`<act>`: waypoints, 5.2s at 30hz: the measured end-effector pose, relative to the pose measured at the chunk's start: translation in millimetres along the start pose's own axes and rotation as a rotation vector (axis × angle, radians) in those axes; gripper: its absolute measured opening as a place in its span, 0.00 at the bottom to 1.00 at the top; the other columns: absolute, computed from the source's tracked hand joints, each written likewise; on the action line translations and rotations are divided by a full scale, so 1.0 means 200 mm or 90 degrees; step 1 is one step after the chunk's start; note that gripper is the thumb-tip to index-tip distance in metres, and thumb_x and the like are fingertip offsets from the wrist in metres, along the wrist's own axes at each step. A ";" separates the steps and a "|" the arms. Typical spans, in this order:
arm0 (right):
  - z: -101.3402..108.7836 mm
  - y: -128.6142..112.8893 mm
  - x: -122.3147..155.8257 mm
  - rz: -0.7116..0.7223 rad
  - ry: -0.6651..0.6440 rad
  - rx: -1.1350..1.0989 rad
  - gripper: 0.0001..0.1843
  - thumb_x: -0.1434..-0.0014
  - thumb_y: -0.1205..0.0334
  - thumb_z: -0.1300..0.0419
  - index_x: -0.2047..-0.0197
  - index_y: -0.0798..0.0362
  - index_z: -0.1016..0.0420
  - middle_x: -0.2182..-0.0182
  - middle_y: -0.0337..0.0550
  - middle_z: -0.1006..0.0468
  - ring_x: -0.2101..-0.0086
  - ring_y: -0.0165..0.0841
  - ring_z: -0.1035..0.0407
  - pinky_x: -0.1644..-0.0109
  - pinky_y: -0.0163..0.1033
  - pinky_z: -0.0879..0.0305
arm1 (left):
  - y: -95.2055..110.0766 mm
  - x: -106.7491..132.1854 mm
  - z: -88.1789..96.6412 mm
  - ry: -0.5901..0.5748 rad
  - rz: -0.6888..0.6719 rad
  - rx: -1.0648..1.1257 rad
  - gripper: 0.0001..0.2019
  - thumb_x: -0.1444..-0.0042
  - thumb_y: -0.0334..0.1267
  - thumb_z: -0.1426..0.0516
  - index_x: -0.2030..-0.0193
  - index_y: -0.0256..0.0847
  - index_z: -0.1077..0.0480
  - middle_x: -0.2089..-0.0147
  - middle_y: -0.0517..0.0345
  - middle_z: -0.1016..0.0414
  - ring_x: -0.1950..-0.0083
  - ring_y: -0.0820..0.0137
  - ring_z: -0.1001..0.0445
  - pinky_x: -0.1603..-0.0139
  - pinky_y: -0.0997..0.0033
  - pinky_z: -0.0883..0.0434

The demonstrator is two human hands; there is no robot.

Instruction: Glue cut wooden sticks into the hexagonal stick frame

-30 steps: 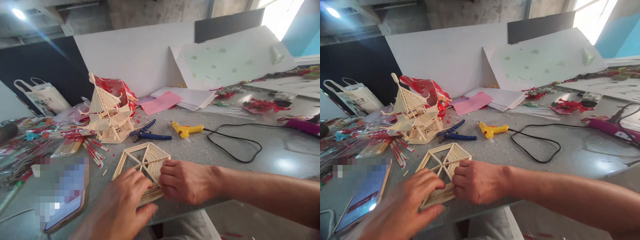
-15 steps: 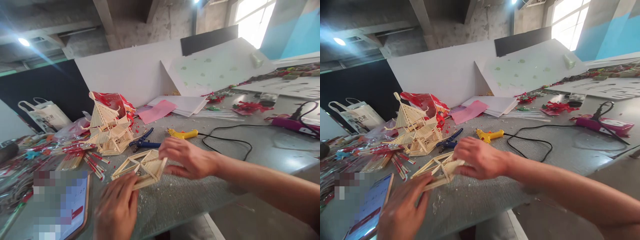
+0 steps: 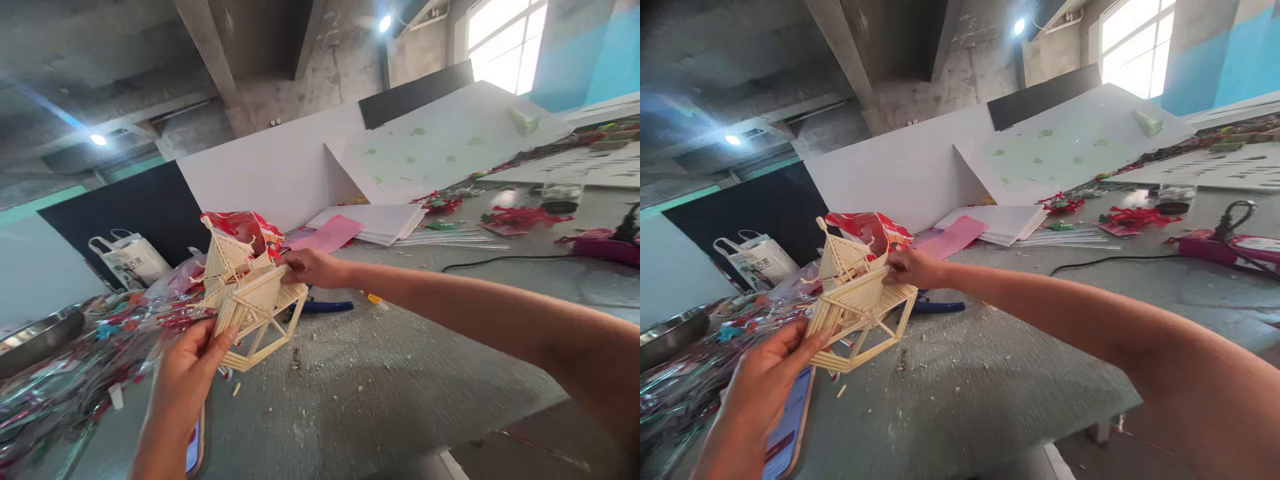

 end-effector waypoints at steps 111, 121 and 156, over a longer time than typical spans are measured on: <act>-0.16 -0.18 -0.08 -0.108 -0.175 0.207 0.10 0.45 0.66 0.44 0.75 0.55 0.43 0.78 0.33 0.45 0.77 0.23 0.51 0.73 0.34 0.54 | -0.29 0.15 -0.22 0.067 0.111 0.416 0.14 0.58 0.34 0.36 0.63 0.38 0.29 0.69 0.61 0.25 0.67 0.73 0.29 0.63 0.75 0.35; -0.16 -0.18 -0.09 -0.103 -0.174 0.217 0.13 0.46 0.67 0.44 0.76 0.54 0.46 0.79 0.32 0.47 0.77 0.22 0.51 0.74 0.34 0.55 | -0.31 0.15 -0.22 0.080 0.107 0.416 0.16 0.59 0.35 0.35 0.62 0.37 0.30 0.69 0.61 0.25 0.68 0.75 0.31 0.64 0.77 0.35; -0.17 -0.18 -0.10 -0.107 -0.178 0.226 0.15 0.47 0.66 0.43 0.77 0.54 0.48 0.79 0.32 0.47 0.76 0.23 0.52 0.73 0.34 0.54 | -0.28 0.15 -0.21 0.101 0.088 0.435 0.17 0.60 0.35 0.35 0.61 0.37 0.29 0.65 0.58 0.24 0.65 0.73 0.29 0.63 0.75 0.34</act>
Point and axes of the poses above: each hand's wrist, its own x-axis away from the middle knuckle, its own z-axis out of the back of the hand, y = z × x, the point moved 8 cm from there along -x, towards the middle knuckle
